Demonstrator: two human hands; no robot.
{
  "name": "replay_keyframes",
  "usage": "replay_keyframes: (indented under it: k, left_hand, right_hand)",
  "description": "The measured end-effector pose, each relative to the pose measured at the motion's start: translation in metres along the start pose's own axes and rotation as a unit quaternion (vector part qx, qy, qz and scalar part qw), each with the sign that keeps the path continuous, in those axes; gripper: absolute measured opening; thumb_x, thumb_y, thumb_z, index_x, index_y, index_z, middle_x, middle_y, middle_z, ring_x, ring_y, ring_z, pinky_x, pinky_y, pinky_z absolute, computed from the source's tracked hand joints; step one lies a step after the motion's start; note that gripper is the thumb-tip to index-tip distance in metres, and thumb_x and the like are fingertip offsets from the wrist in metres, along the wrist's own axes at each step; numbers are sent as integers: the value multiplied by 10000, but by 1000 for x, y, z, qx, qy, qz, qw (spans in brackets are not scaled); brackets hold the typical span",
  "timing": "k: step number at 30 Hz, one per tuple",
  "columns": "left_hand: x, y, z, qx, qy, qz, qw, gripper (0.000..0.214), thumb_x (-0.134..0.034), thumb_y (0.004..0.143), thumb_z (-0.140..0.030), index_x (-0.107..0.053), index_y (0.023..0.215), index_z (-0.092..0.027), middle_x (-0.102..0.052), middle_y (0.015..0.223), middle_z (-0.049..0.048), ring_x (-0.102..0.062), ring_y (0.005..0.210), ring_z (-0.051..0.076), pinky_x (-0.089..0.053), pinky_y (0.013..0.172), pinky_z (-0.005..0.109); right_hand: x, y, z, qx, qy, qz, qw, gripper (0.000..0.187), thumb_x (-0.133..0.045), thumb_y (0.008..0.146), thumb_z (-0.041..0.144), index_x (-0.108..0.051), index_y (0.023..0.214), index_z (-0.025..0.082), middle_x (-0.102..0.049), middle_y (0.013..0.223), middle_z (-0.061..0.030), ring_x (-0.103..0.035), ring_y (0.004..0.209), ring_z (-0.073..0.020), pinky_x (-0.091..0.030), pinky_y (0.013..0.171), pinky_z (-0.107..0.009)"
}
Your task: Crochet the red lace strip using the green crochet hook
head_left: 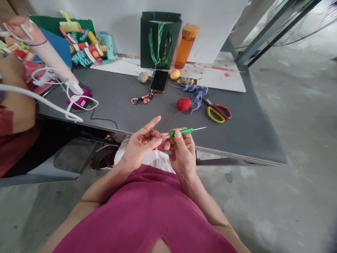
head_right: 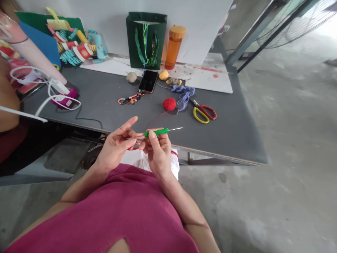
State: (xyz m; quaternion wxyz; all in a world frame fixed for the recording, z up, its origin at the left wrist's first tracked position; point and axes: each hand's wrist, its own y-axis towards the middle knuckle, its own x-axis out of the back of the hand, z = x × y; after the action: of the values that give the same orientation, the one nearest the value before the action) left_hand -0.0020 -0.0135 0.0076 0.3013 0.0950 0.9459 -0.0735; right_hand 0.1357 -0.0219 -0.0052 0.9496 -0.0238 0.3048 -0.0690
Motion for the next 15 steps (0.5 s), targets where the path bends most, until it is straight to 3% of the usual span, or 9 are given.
replay_keyframes:
  k: [3, 10, 15]
  left_hand:
    - [1, 0, -2, 16, -3, 10, 1000, 515, -934, 739, -158, -835, 1212, -336, -714, 802, -45, -570, 657, 57, -449, 640, 208]
    - [6, 1, -5, 134, -67, 51, 987, 530, -954, 703, -199, -840, 1215, -270, -721, 814, -7, -562, 658, 74, -436, 675, 244]
    - [8, 3, -5, 170, -96, 83, 977, 506, -949, 715, -208, -841, 1208, -248, -660, 698, -33, -490, 593, 58, -425, 653, 231]
  right_hand:
    - [0, 0, 0, 14, -8, 4, 1000, 424, -920, 733, 581, -676, 864, 260, -650, 575, 81, -536, 434, -80, -385, 430, -207]
    - [3, 1, 1, 2, -21, 23, 1000, 407, -887, 772, 592, -678, 861, 255, -686, 606, 53, -557, 450, -89, -387, 430, -219]
    - [4, 1, 2, 8, -27, 17, 999, 388, -885, 780, 567, -668, 857, 255, -676, 584, 55, -556, 442, -88, -327, 397, -211]
